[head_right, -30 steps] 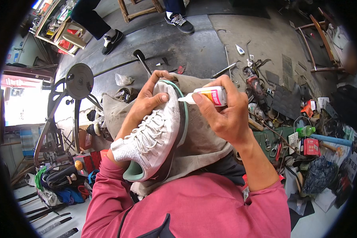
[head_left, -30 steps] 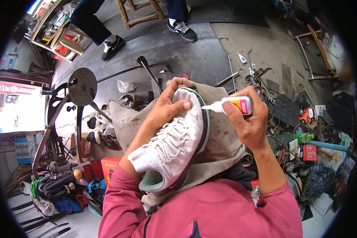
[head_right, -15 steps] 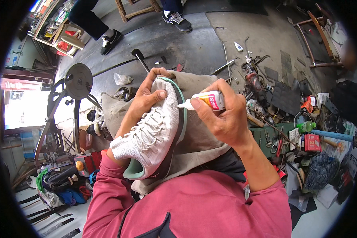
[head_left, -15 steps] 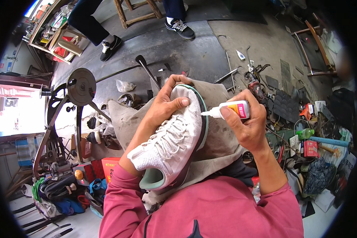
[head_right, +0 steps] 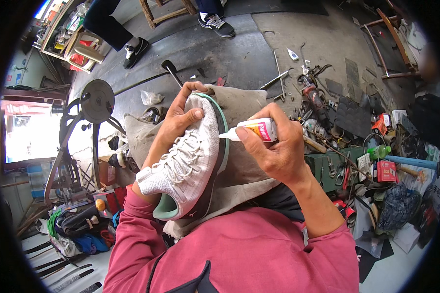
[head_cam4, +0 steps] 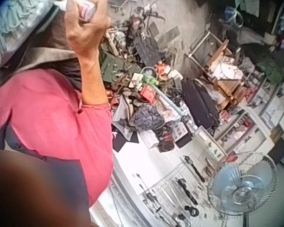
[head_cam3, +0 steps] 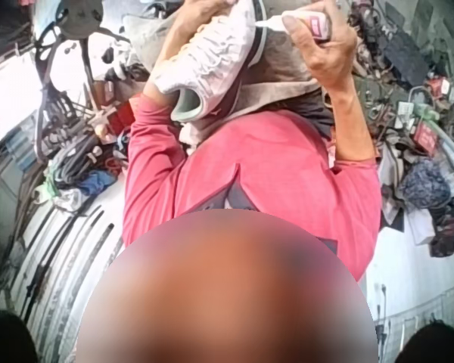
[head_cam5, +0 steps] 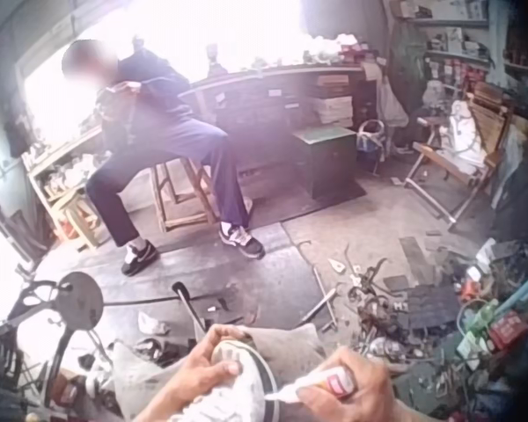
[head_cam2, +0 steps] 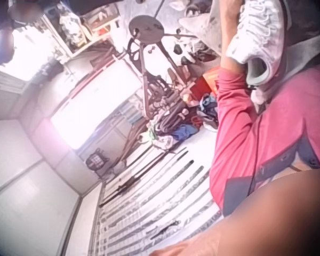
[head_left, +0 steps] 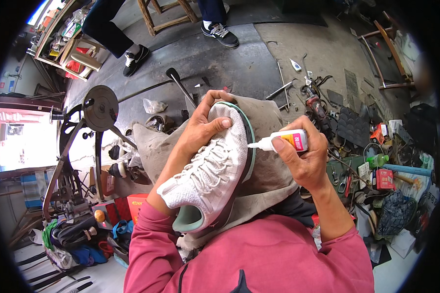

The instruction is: The person repairs a white sneaker by prying the sole edge, cutting the insole, applying glue along the sole seam, and pressing the parts together. The person uses a metal pick, scissors, and a glue bottle while working at a bench in a cluttered workshop.

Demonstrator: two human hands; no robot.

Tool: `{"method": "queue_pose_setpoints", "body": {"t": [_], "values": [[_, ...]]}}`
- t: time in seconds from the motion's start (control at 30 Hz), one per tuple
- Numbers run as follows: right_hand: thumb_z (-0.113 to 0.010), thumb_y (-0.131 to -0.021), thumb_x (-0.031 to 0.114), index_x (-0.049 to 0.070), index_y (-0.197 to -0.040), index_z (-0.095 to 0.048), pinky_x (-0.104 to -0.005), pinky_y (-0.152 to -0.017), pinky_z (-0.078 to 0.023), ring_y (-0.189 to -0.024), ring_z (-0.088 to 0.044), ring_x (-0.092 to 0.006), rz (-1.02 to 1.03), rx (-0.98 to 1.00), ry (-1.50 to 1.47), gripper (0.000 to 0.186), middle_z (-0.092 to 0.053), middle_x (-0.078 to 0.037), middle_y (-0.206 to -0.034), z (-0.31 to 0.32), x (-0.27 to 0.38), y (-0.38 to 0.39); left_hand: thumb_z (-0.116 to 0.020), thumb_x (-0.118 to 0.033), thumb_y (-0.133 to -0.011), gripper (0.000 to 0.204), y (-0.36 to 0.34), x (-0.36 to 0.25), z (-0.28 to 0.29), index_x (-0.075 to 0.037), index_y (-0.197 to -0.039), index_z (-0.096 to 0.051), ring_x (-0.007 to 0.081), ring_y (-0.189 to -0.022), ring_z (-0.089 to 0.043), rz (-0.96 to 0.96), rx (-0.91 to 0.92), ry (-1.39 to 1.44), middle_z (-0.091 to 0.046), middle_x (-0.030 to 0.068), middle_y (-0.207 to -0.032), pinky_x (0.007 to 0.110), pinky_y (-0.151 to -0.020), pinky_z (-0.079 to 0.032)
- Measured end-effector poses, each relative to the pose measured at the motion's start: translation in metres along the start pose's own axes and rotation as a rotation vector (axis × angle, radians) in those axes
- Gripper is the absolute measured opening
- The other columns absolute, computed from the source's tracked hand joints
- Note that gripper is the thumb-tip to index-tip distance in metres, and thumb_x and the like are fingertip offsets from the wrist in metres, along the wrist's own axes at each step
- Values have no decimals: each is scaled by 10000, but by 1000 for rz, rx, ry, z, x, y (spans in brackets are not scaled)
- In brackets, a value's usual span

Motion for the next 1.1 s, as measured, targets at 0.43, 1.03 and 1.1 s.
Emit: {"method": "queue_pose_setpoints", "body": {"t": [0.43, 1.03, 1.1], "values": [[-807, -923, 150, 27, -937, -637, -259, -542, -483, -603, -616, -76, -67, -29, -167, 210, -682, -41, -754, 3, -16, 17, -878, -280, -886, 569, -1, -5, -1, -89, -1321, -566, 141, -1218, -560, -54, -6, -43, -625, 18, -1269, 296, -1105, -397], [-673, -975, 140, 11, -1241, -585, -294, -770, -601, -876, -723, -163, -413, -126, -719, 308, -726, -94, -1030, -34, -79, 21, -660, -413, -1036, 580, 8, -35, -16, -45, -1471, -554, 168, -1368, -490, -104, 199, -197, -572, 59, -1435, 337, -1173, -351], [-647, -968, 114, 14, -1238, -574, -273, -761, -565, -842, -687, -133, -375, -159, -679, 297, -709, -70, -1024, -36, -79, 21, -659, -423, -1039, 594, 9, -42, -17, -48, -1485, -541, 181, -1392, -477, -152, 215, -340, -560, 73, -1457, 351, -1186, -345]]}}
Point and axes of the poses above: each hand's wrist, its own y-axis away from the middle knuckle, its own z-axis out of the back of the hand, x = y × z, the point moved 9 cm from there along -y, towards the middle knuckle
